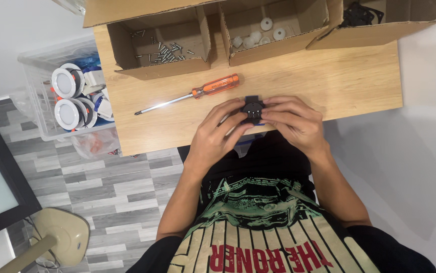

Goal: The person assembles a small blue and white electrical component using a screwdriver. They insert screws into the component and tighten them, then place the assembled unit into a cardboard box. The person repeats this process with another similar component.

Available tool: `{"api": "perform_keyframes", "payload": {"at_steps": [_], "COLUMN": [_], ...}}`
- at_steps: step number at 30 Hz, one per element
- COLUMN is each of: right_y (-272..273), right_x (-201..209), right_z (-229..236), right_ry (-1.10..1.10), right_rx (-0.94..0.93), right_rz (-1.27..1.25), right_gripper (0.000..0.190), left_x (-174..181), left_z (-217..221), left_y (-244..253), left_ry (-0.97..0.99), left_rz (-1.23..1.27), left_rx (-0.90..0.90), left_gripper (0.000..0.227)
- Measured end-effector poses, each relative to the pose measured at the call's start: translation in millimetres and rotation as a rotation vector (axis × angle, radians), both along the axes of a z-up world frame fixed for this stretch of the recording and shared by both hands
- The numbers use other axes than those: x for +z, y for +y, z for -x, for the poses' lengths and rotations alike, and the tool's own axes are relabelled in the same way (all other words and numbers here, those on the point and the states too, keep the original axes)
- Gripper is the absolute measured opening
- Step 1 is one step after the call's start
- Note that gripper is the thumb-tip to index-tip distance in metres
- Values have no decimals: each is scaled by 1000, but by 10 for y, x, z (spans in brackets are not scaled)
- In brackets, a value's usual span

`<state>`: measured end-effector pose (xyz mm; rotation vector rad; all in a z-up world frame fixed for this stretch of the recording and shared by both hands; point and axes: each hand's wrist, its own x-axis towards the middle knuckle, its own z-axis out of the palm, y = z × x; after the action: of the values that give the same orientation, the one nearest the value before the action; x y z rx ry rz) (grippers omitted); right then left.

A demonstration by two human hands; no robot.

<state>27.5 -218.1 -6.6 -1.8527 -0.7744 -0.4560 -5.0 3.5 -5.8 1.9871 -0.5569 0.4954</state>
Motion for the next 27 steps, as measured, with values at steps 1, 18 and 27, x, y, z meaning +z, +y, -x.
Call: {"api": "perform_keyframes", "payload": {"at_steps": [1,18,27], "right_y": [4,-26,-57], "right_x": [-4,-31,-56], "right_z": [2,14,-13], "right_ry": [6,-55,-66], "right_rx": [5,34,75], "right_rz": [-13,37,48], "right_gripper": [5,7,3], "left_x": [4,69,-12], "left_z": [2,-71,-33], "left_y": [-4,27,57], "left_ry": [-11,-19,27], "left_rz": [0,19,-17], "left_rx": [4,-67,-100], "left_gripper": [19,6,1]}}
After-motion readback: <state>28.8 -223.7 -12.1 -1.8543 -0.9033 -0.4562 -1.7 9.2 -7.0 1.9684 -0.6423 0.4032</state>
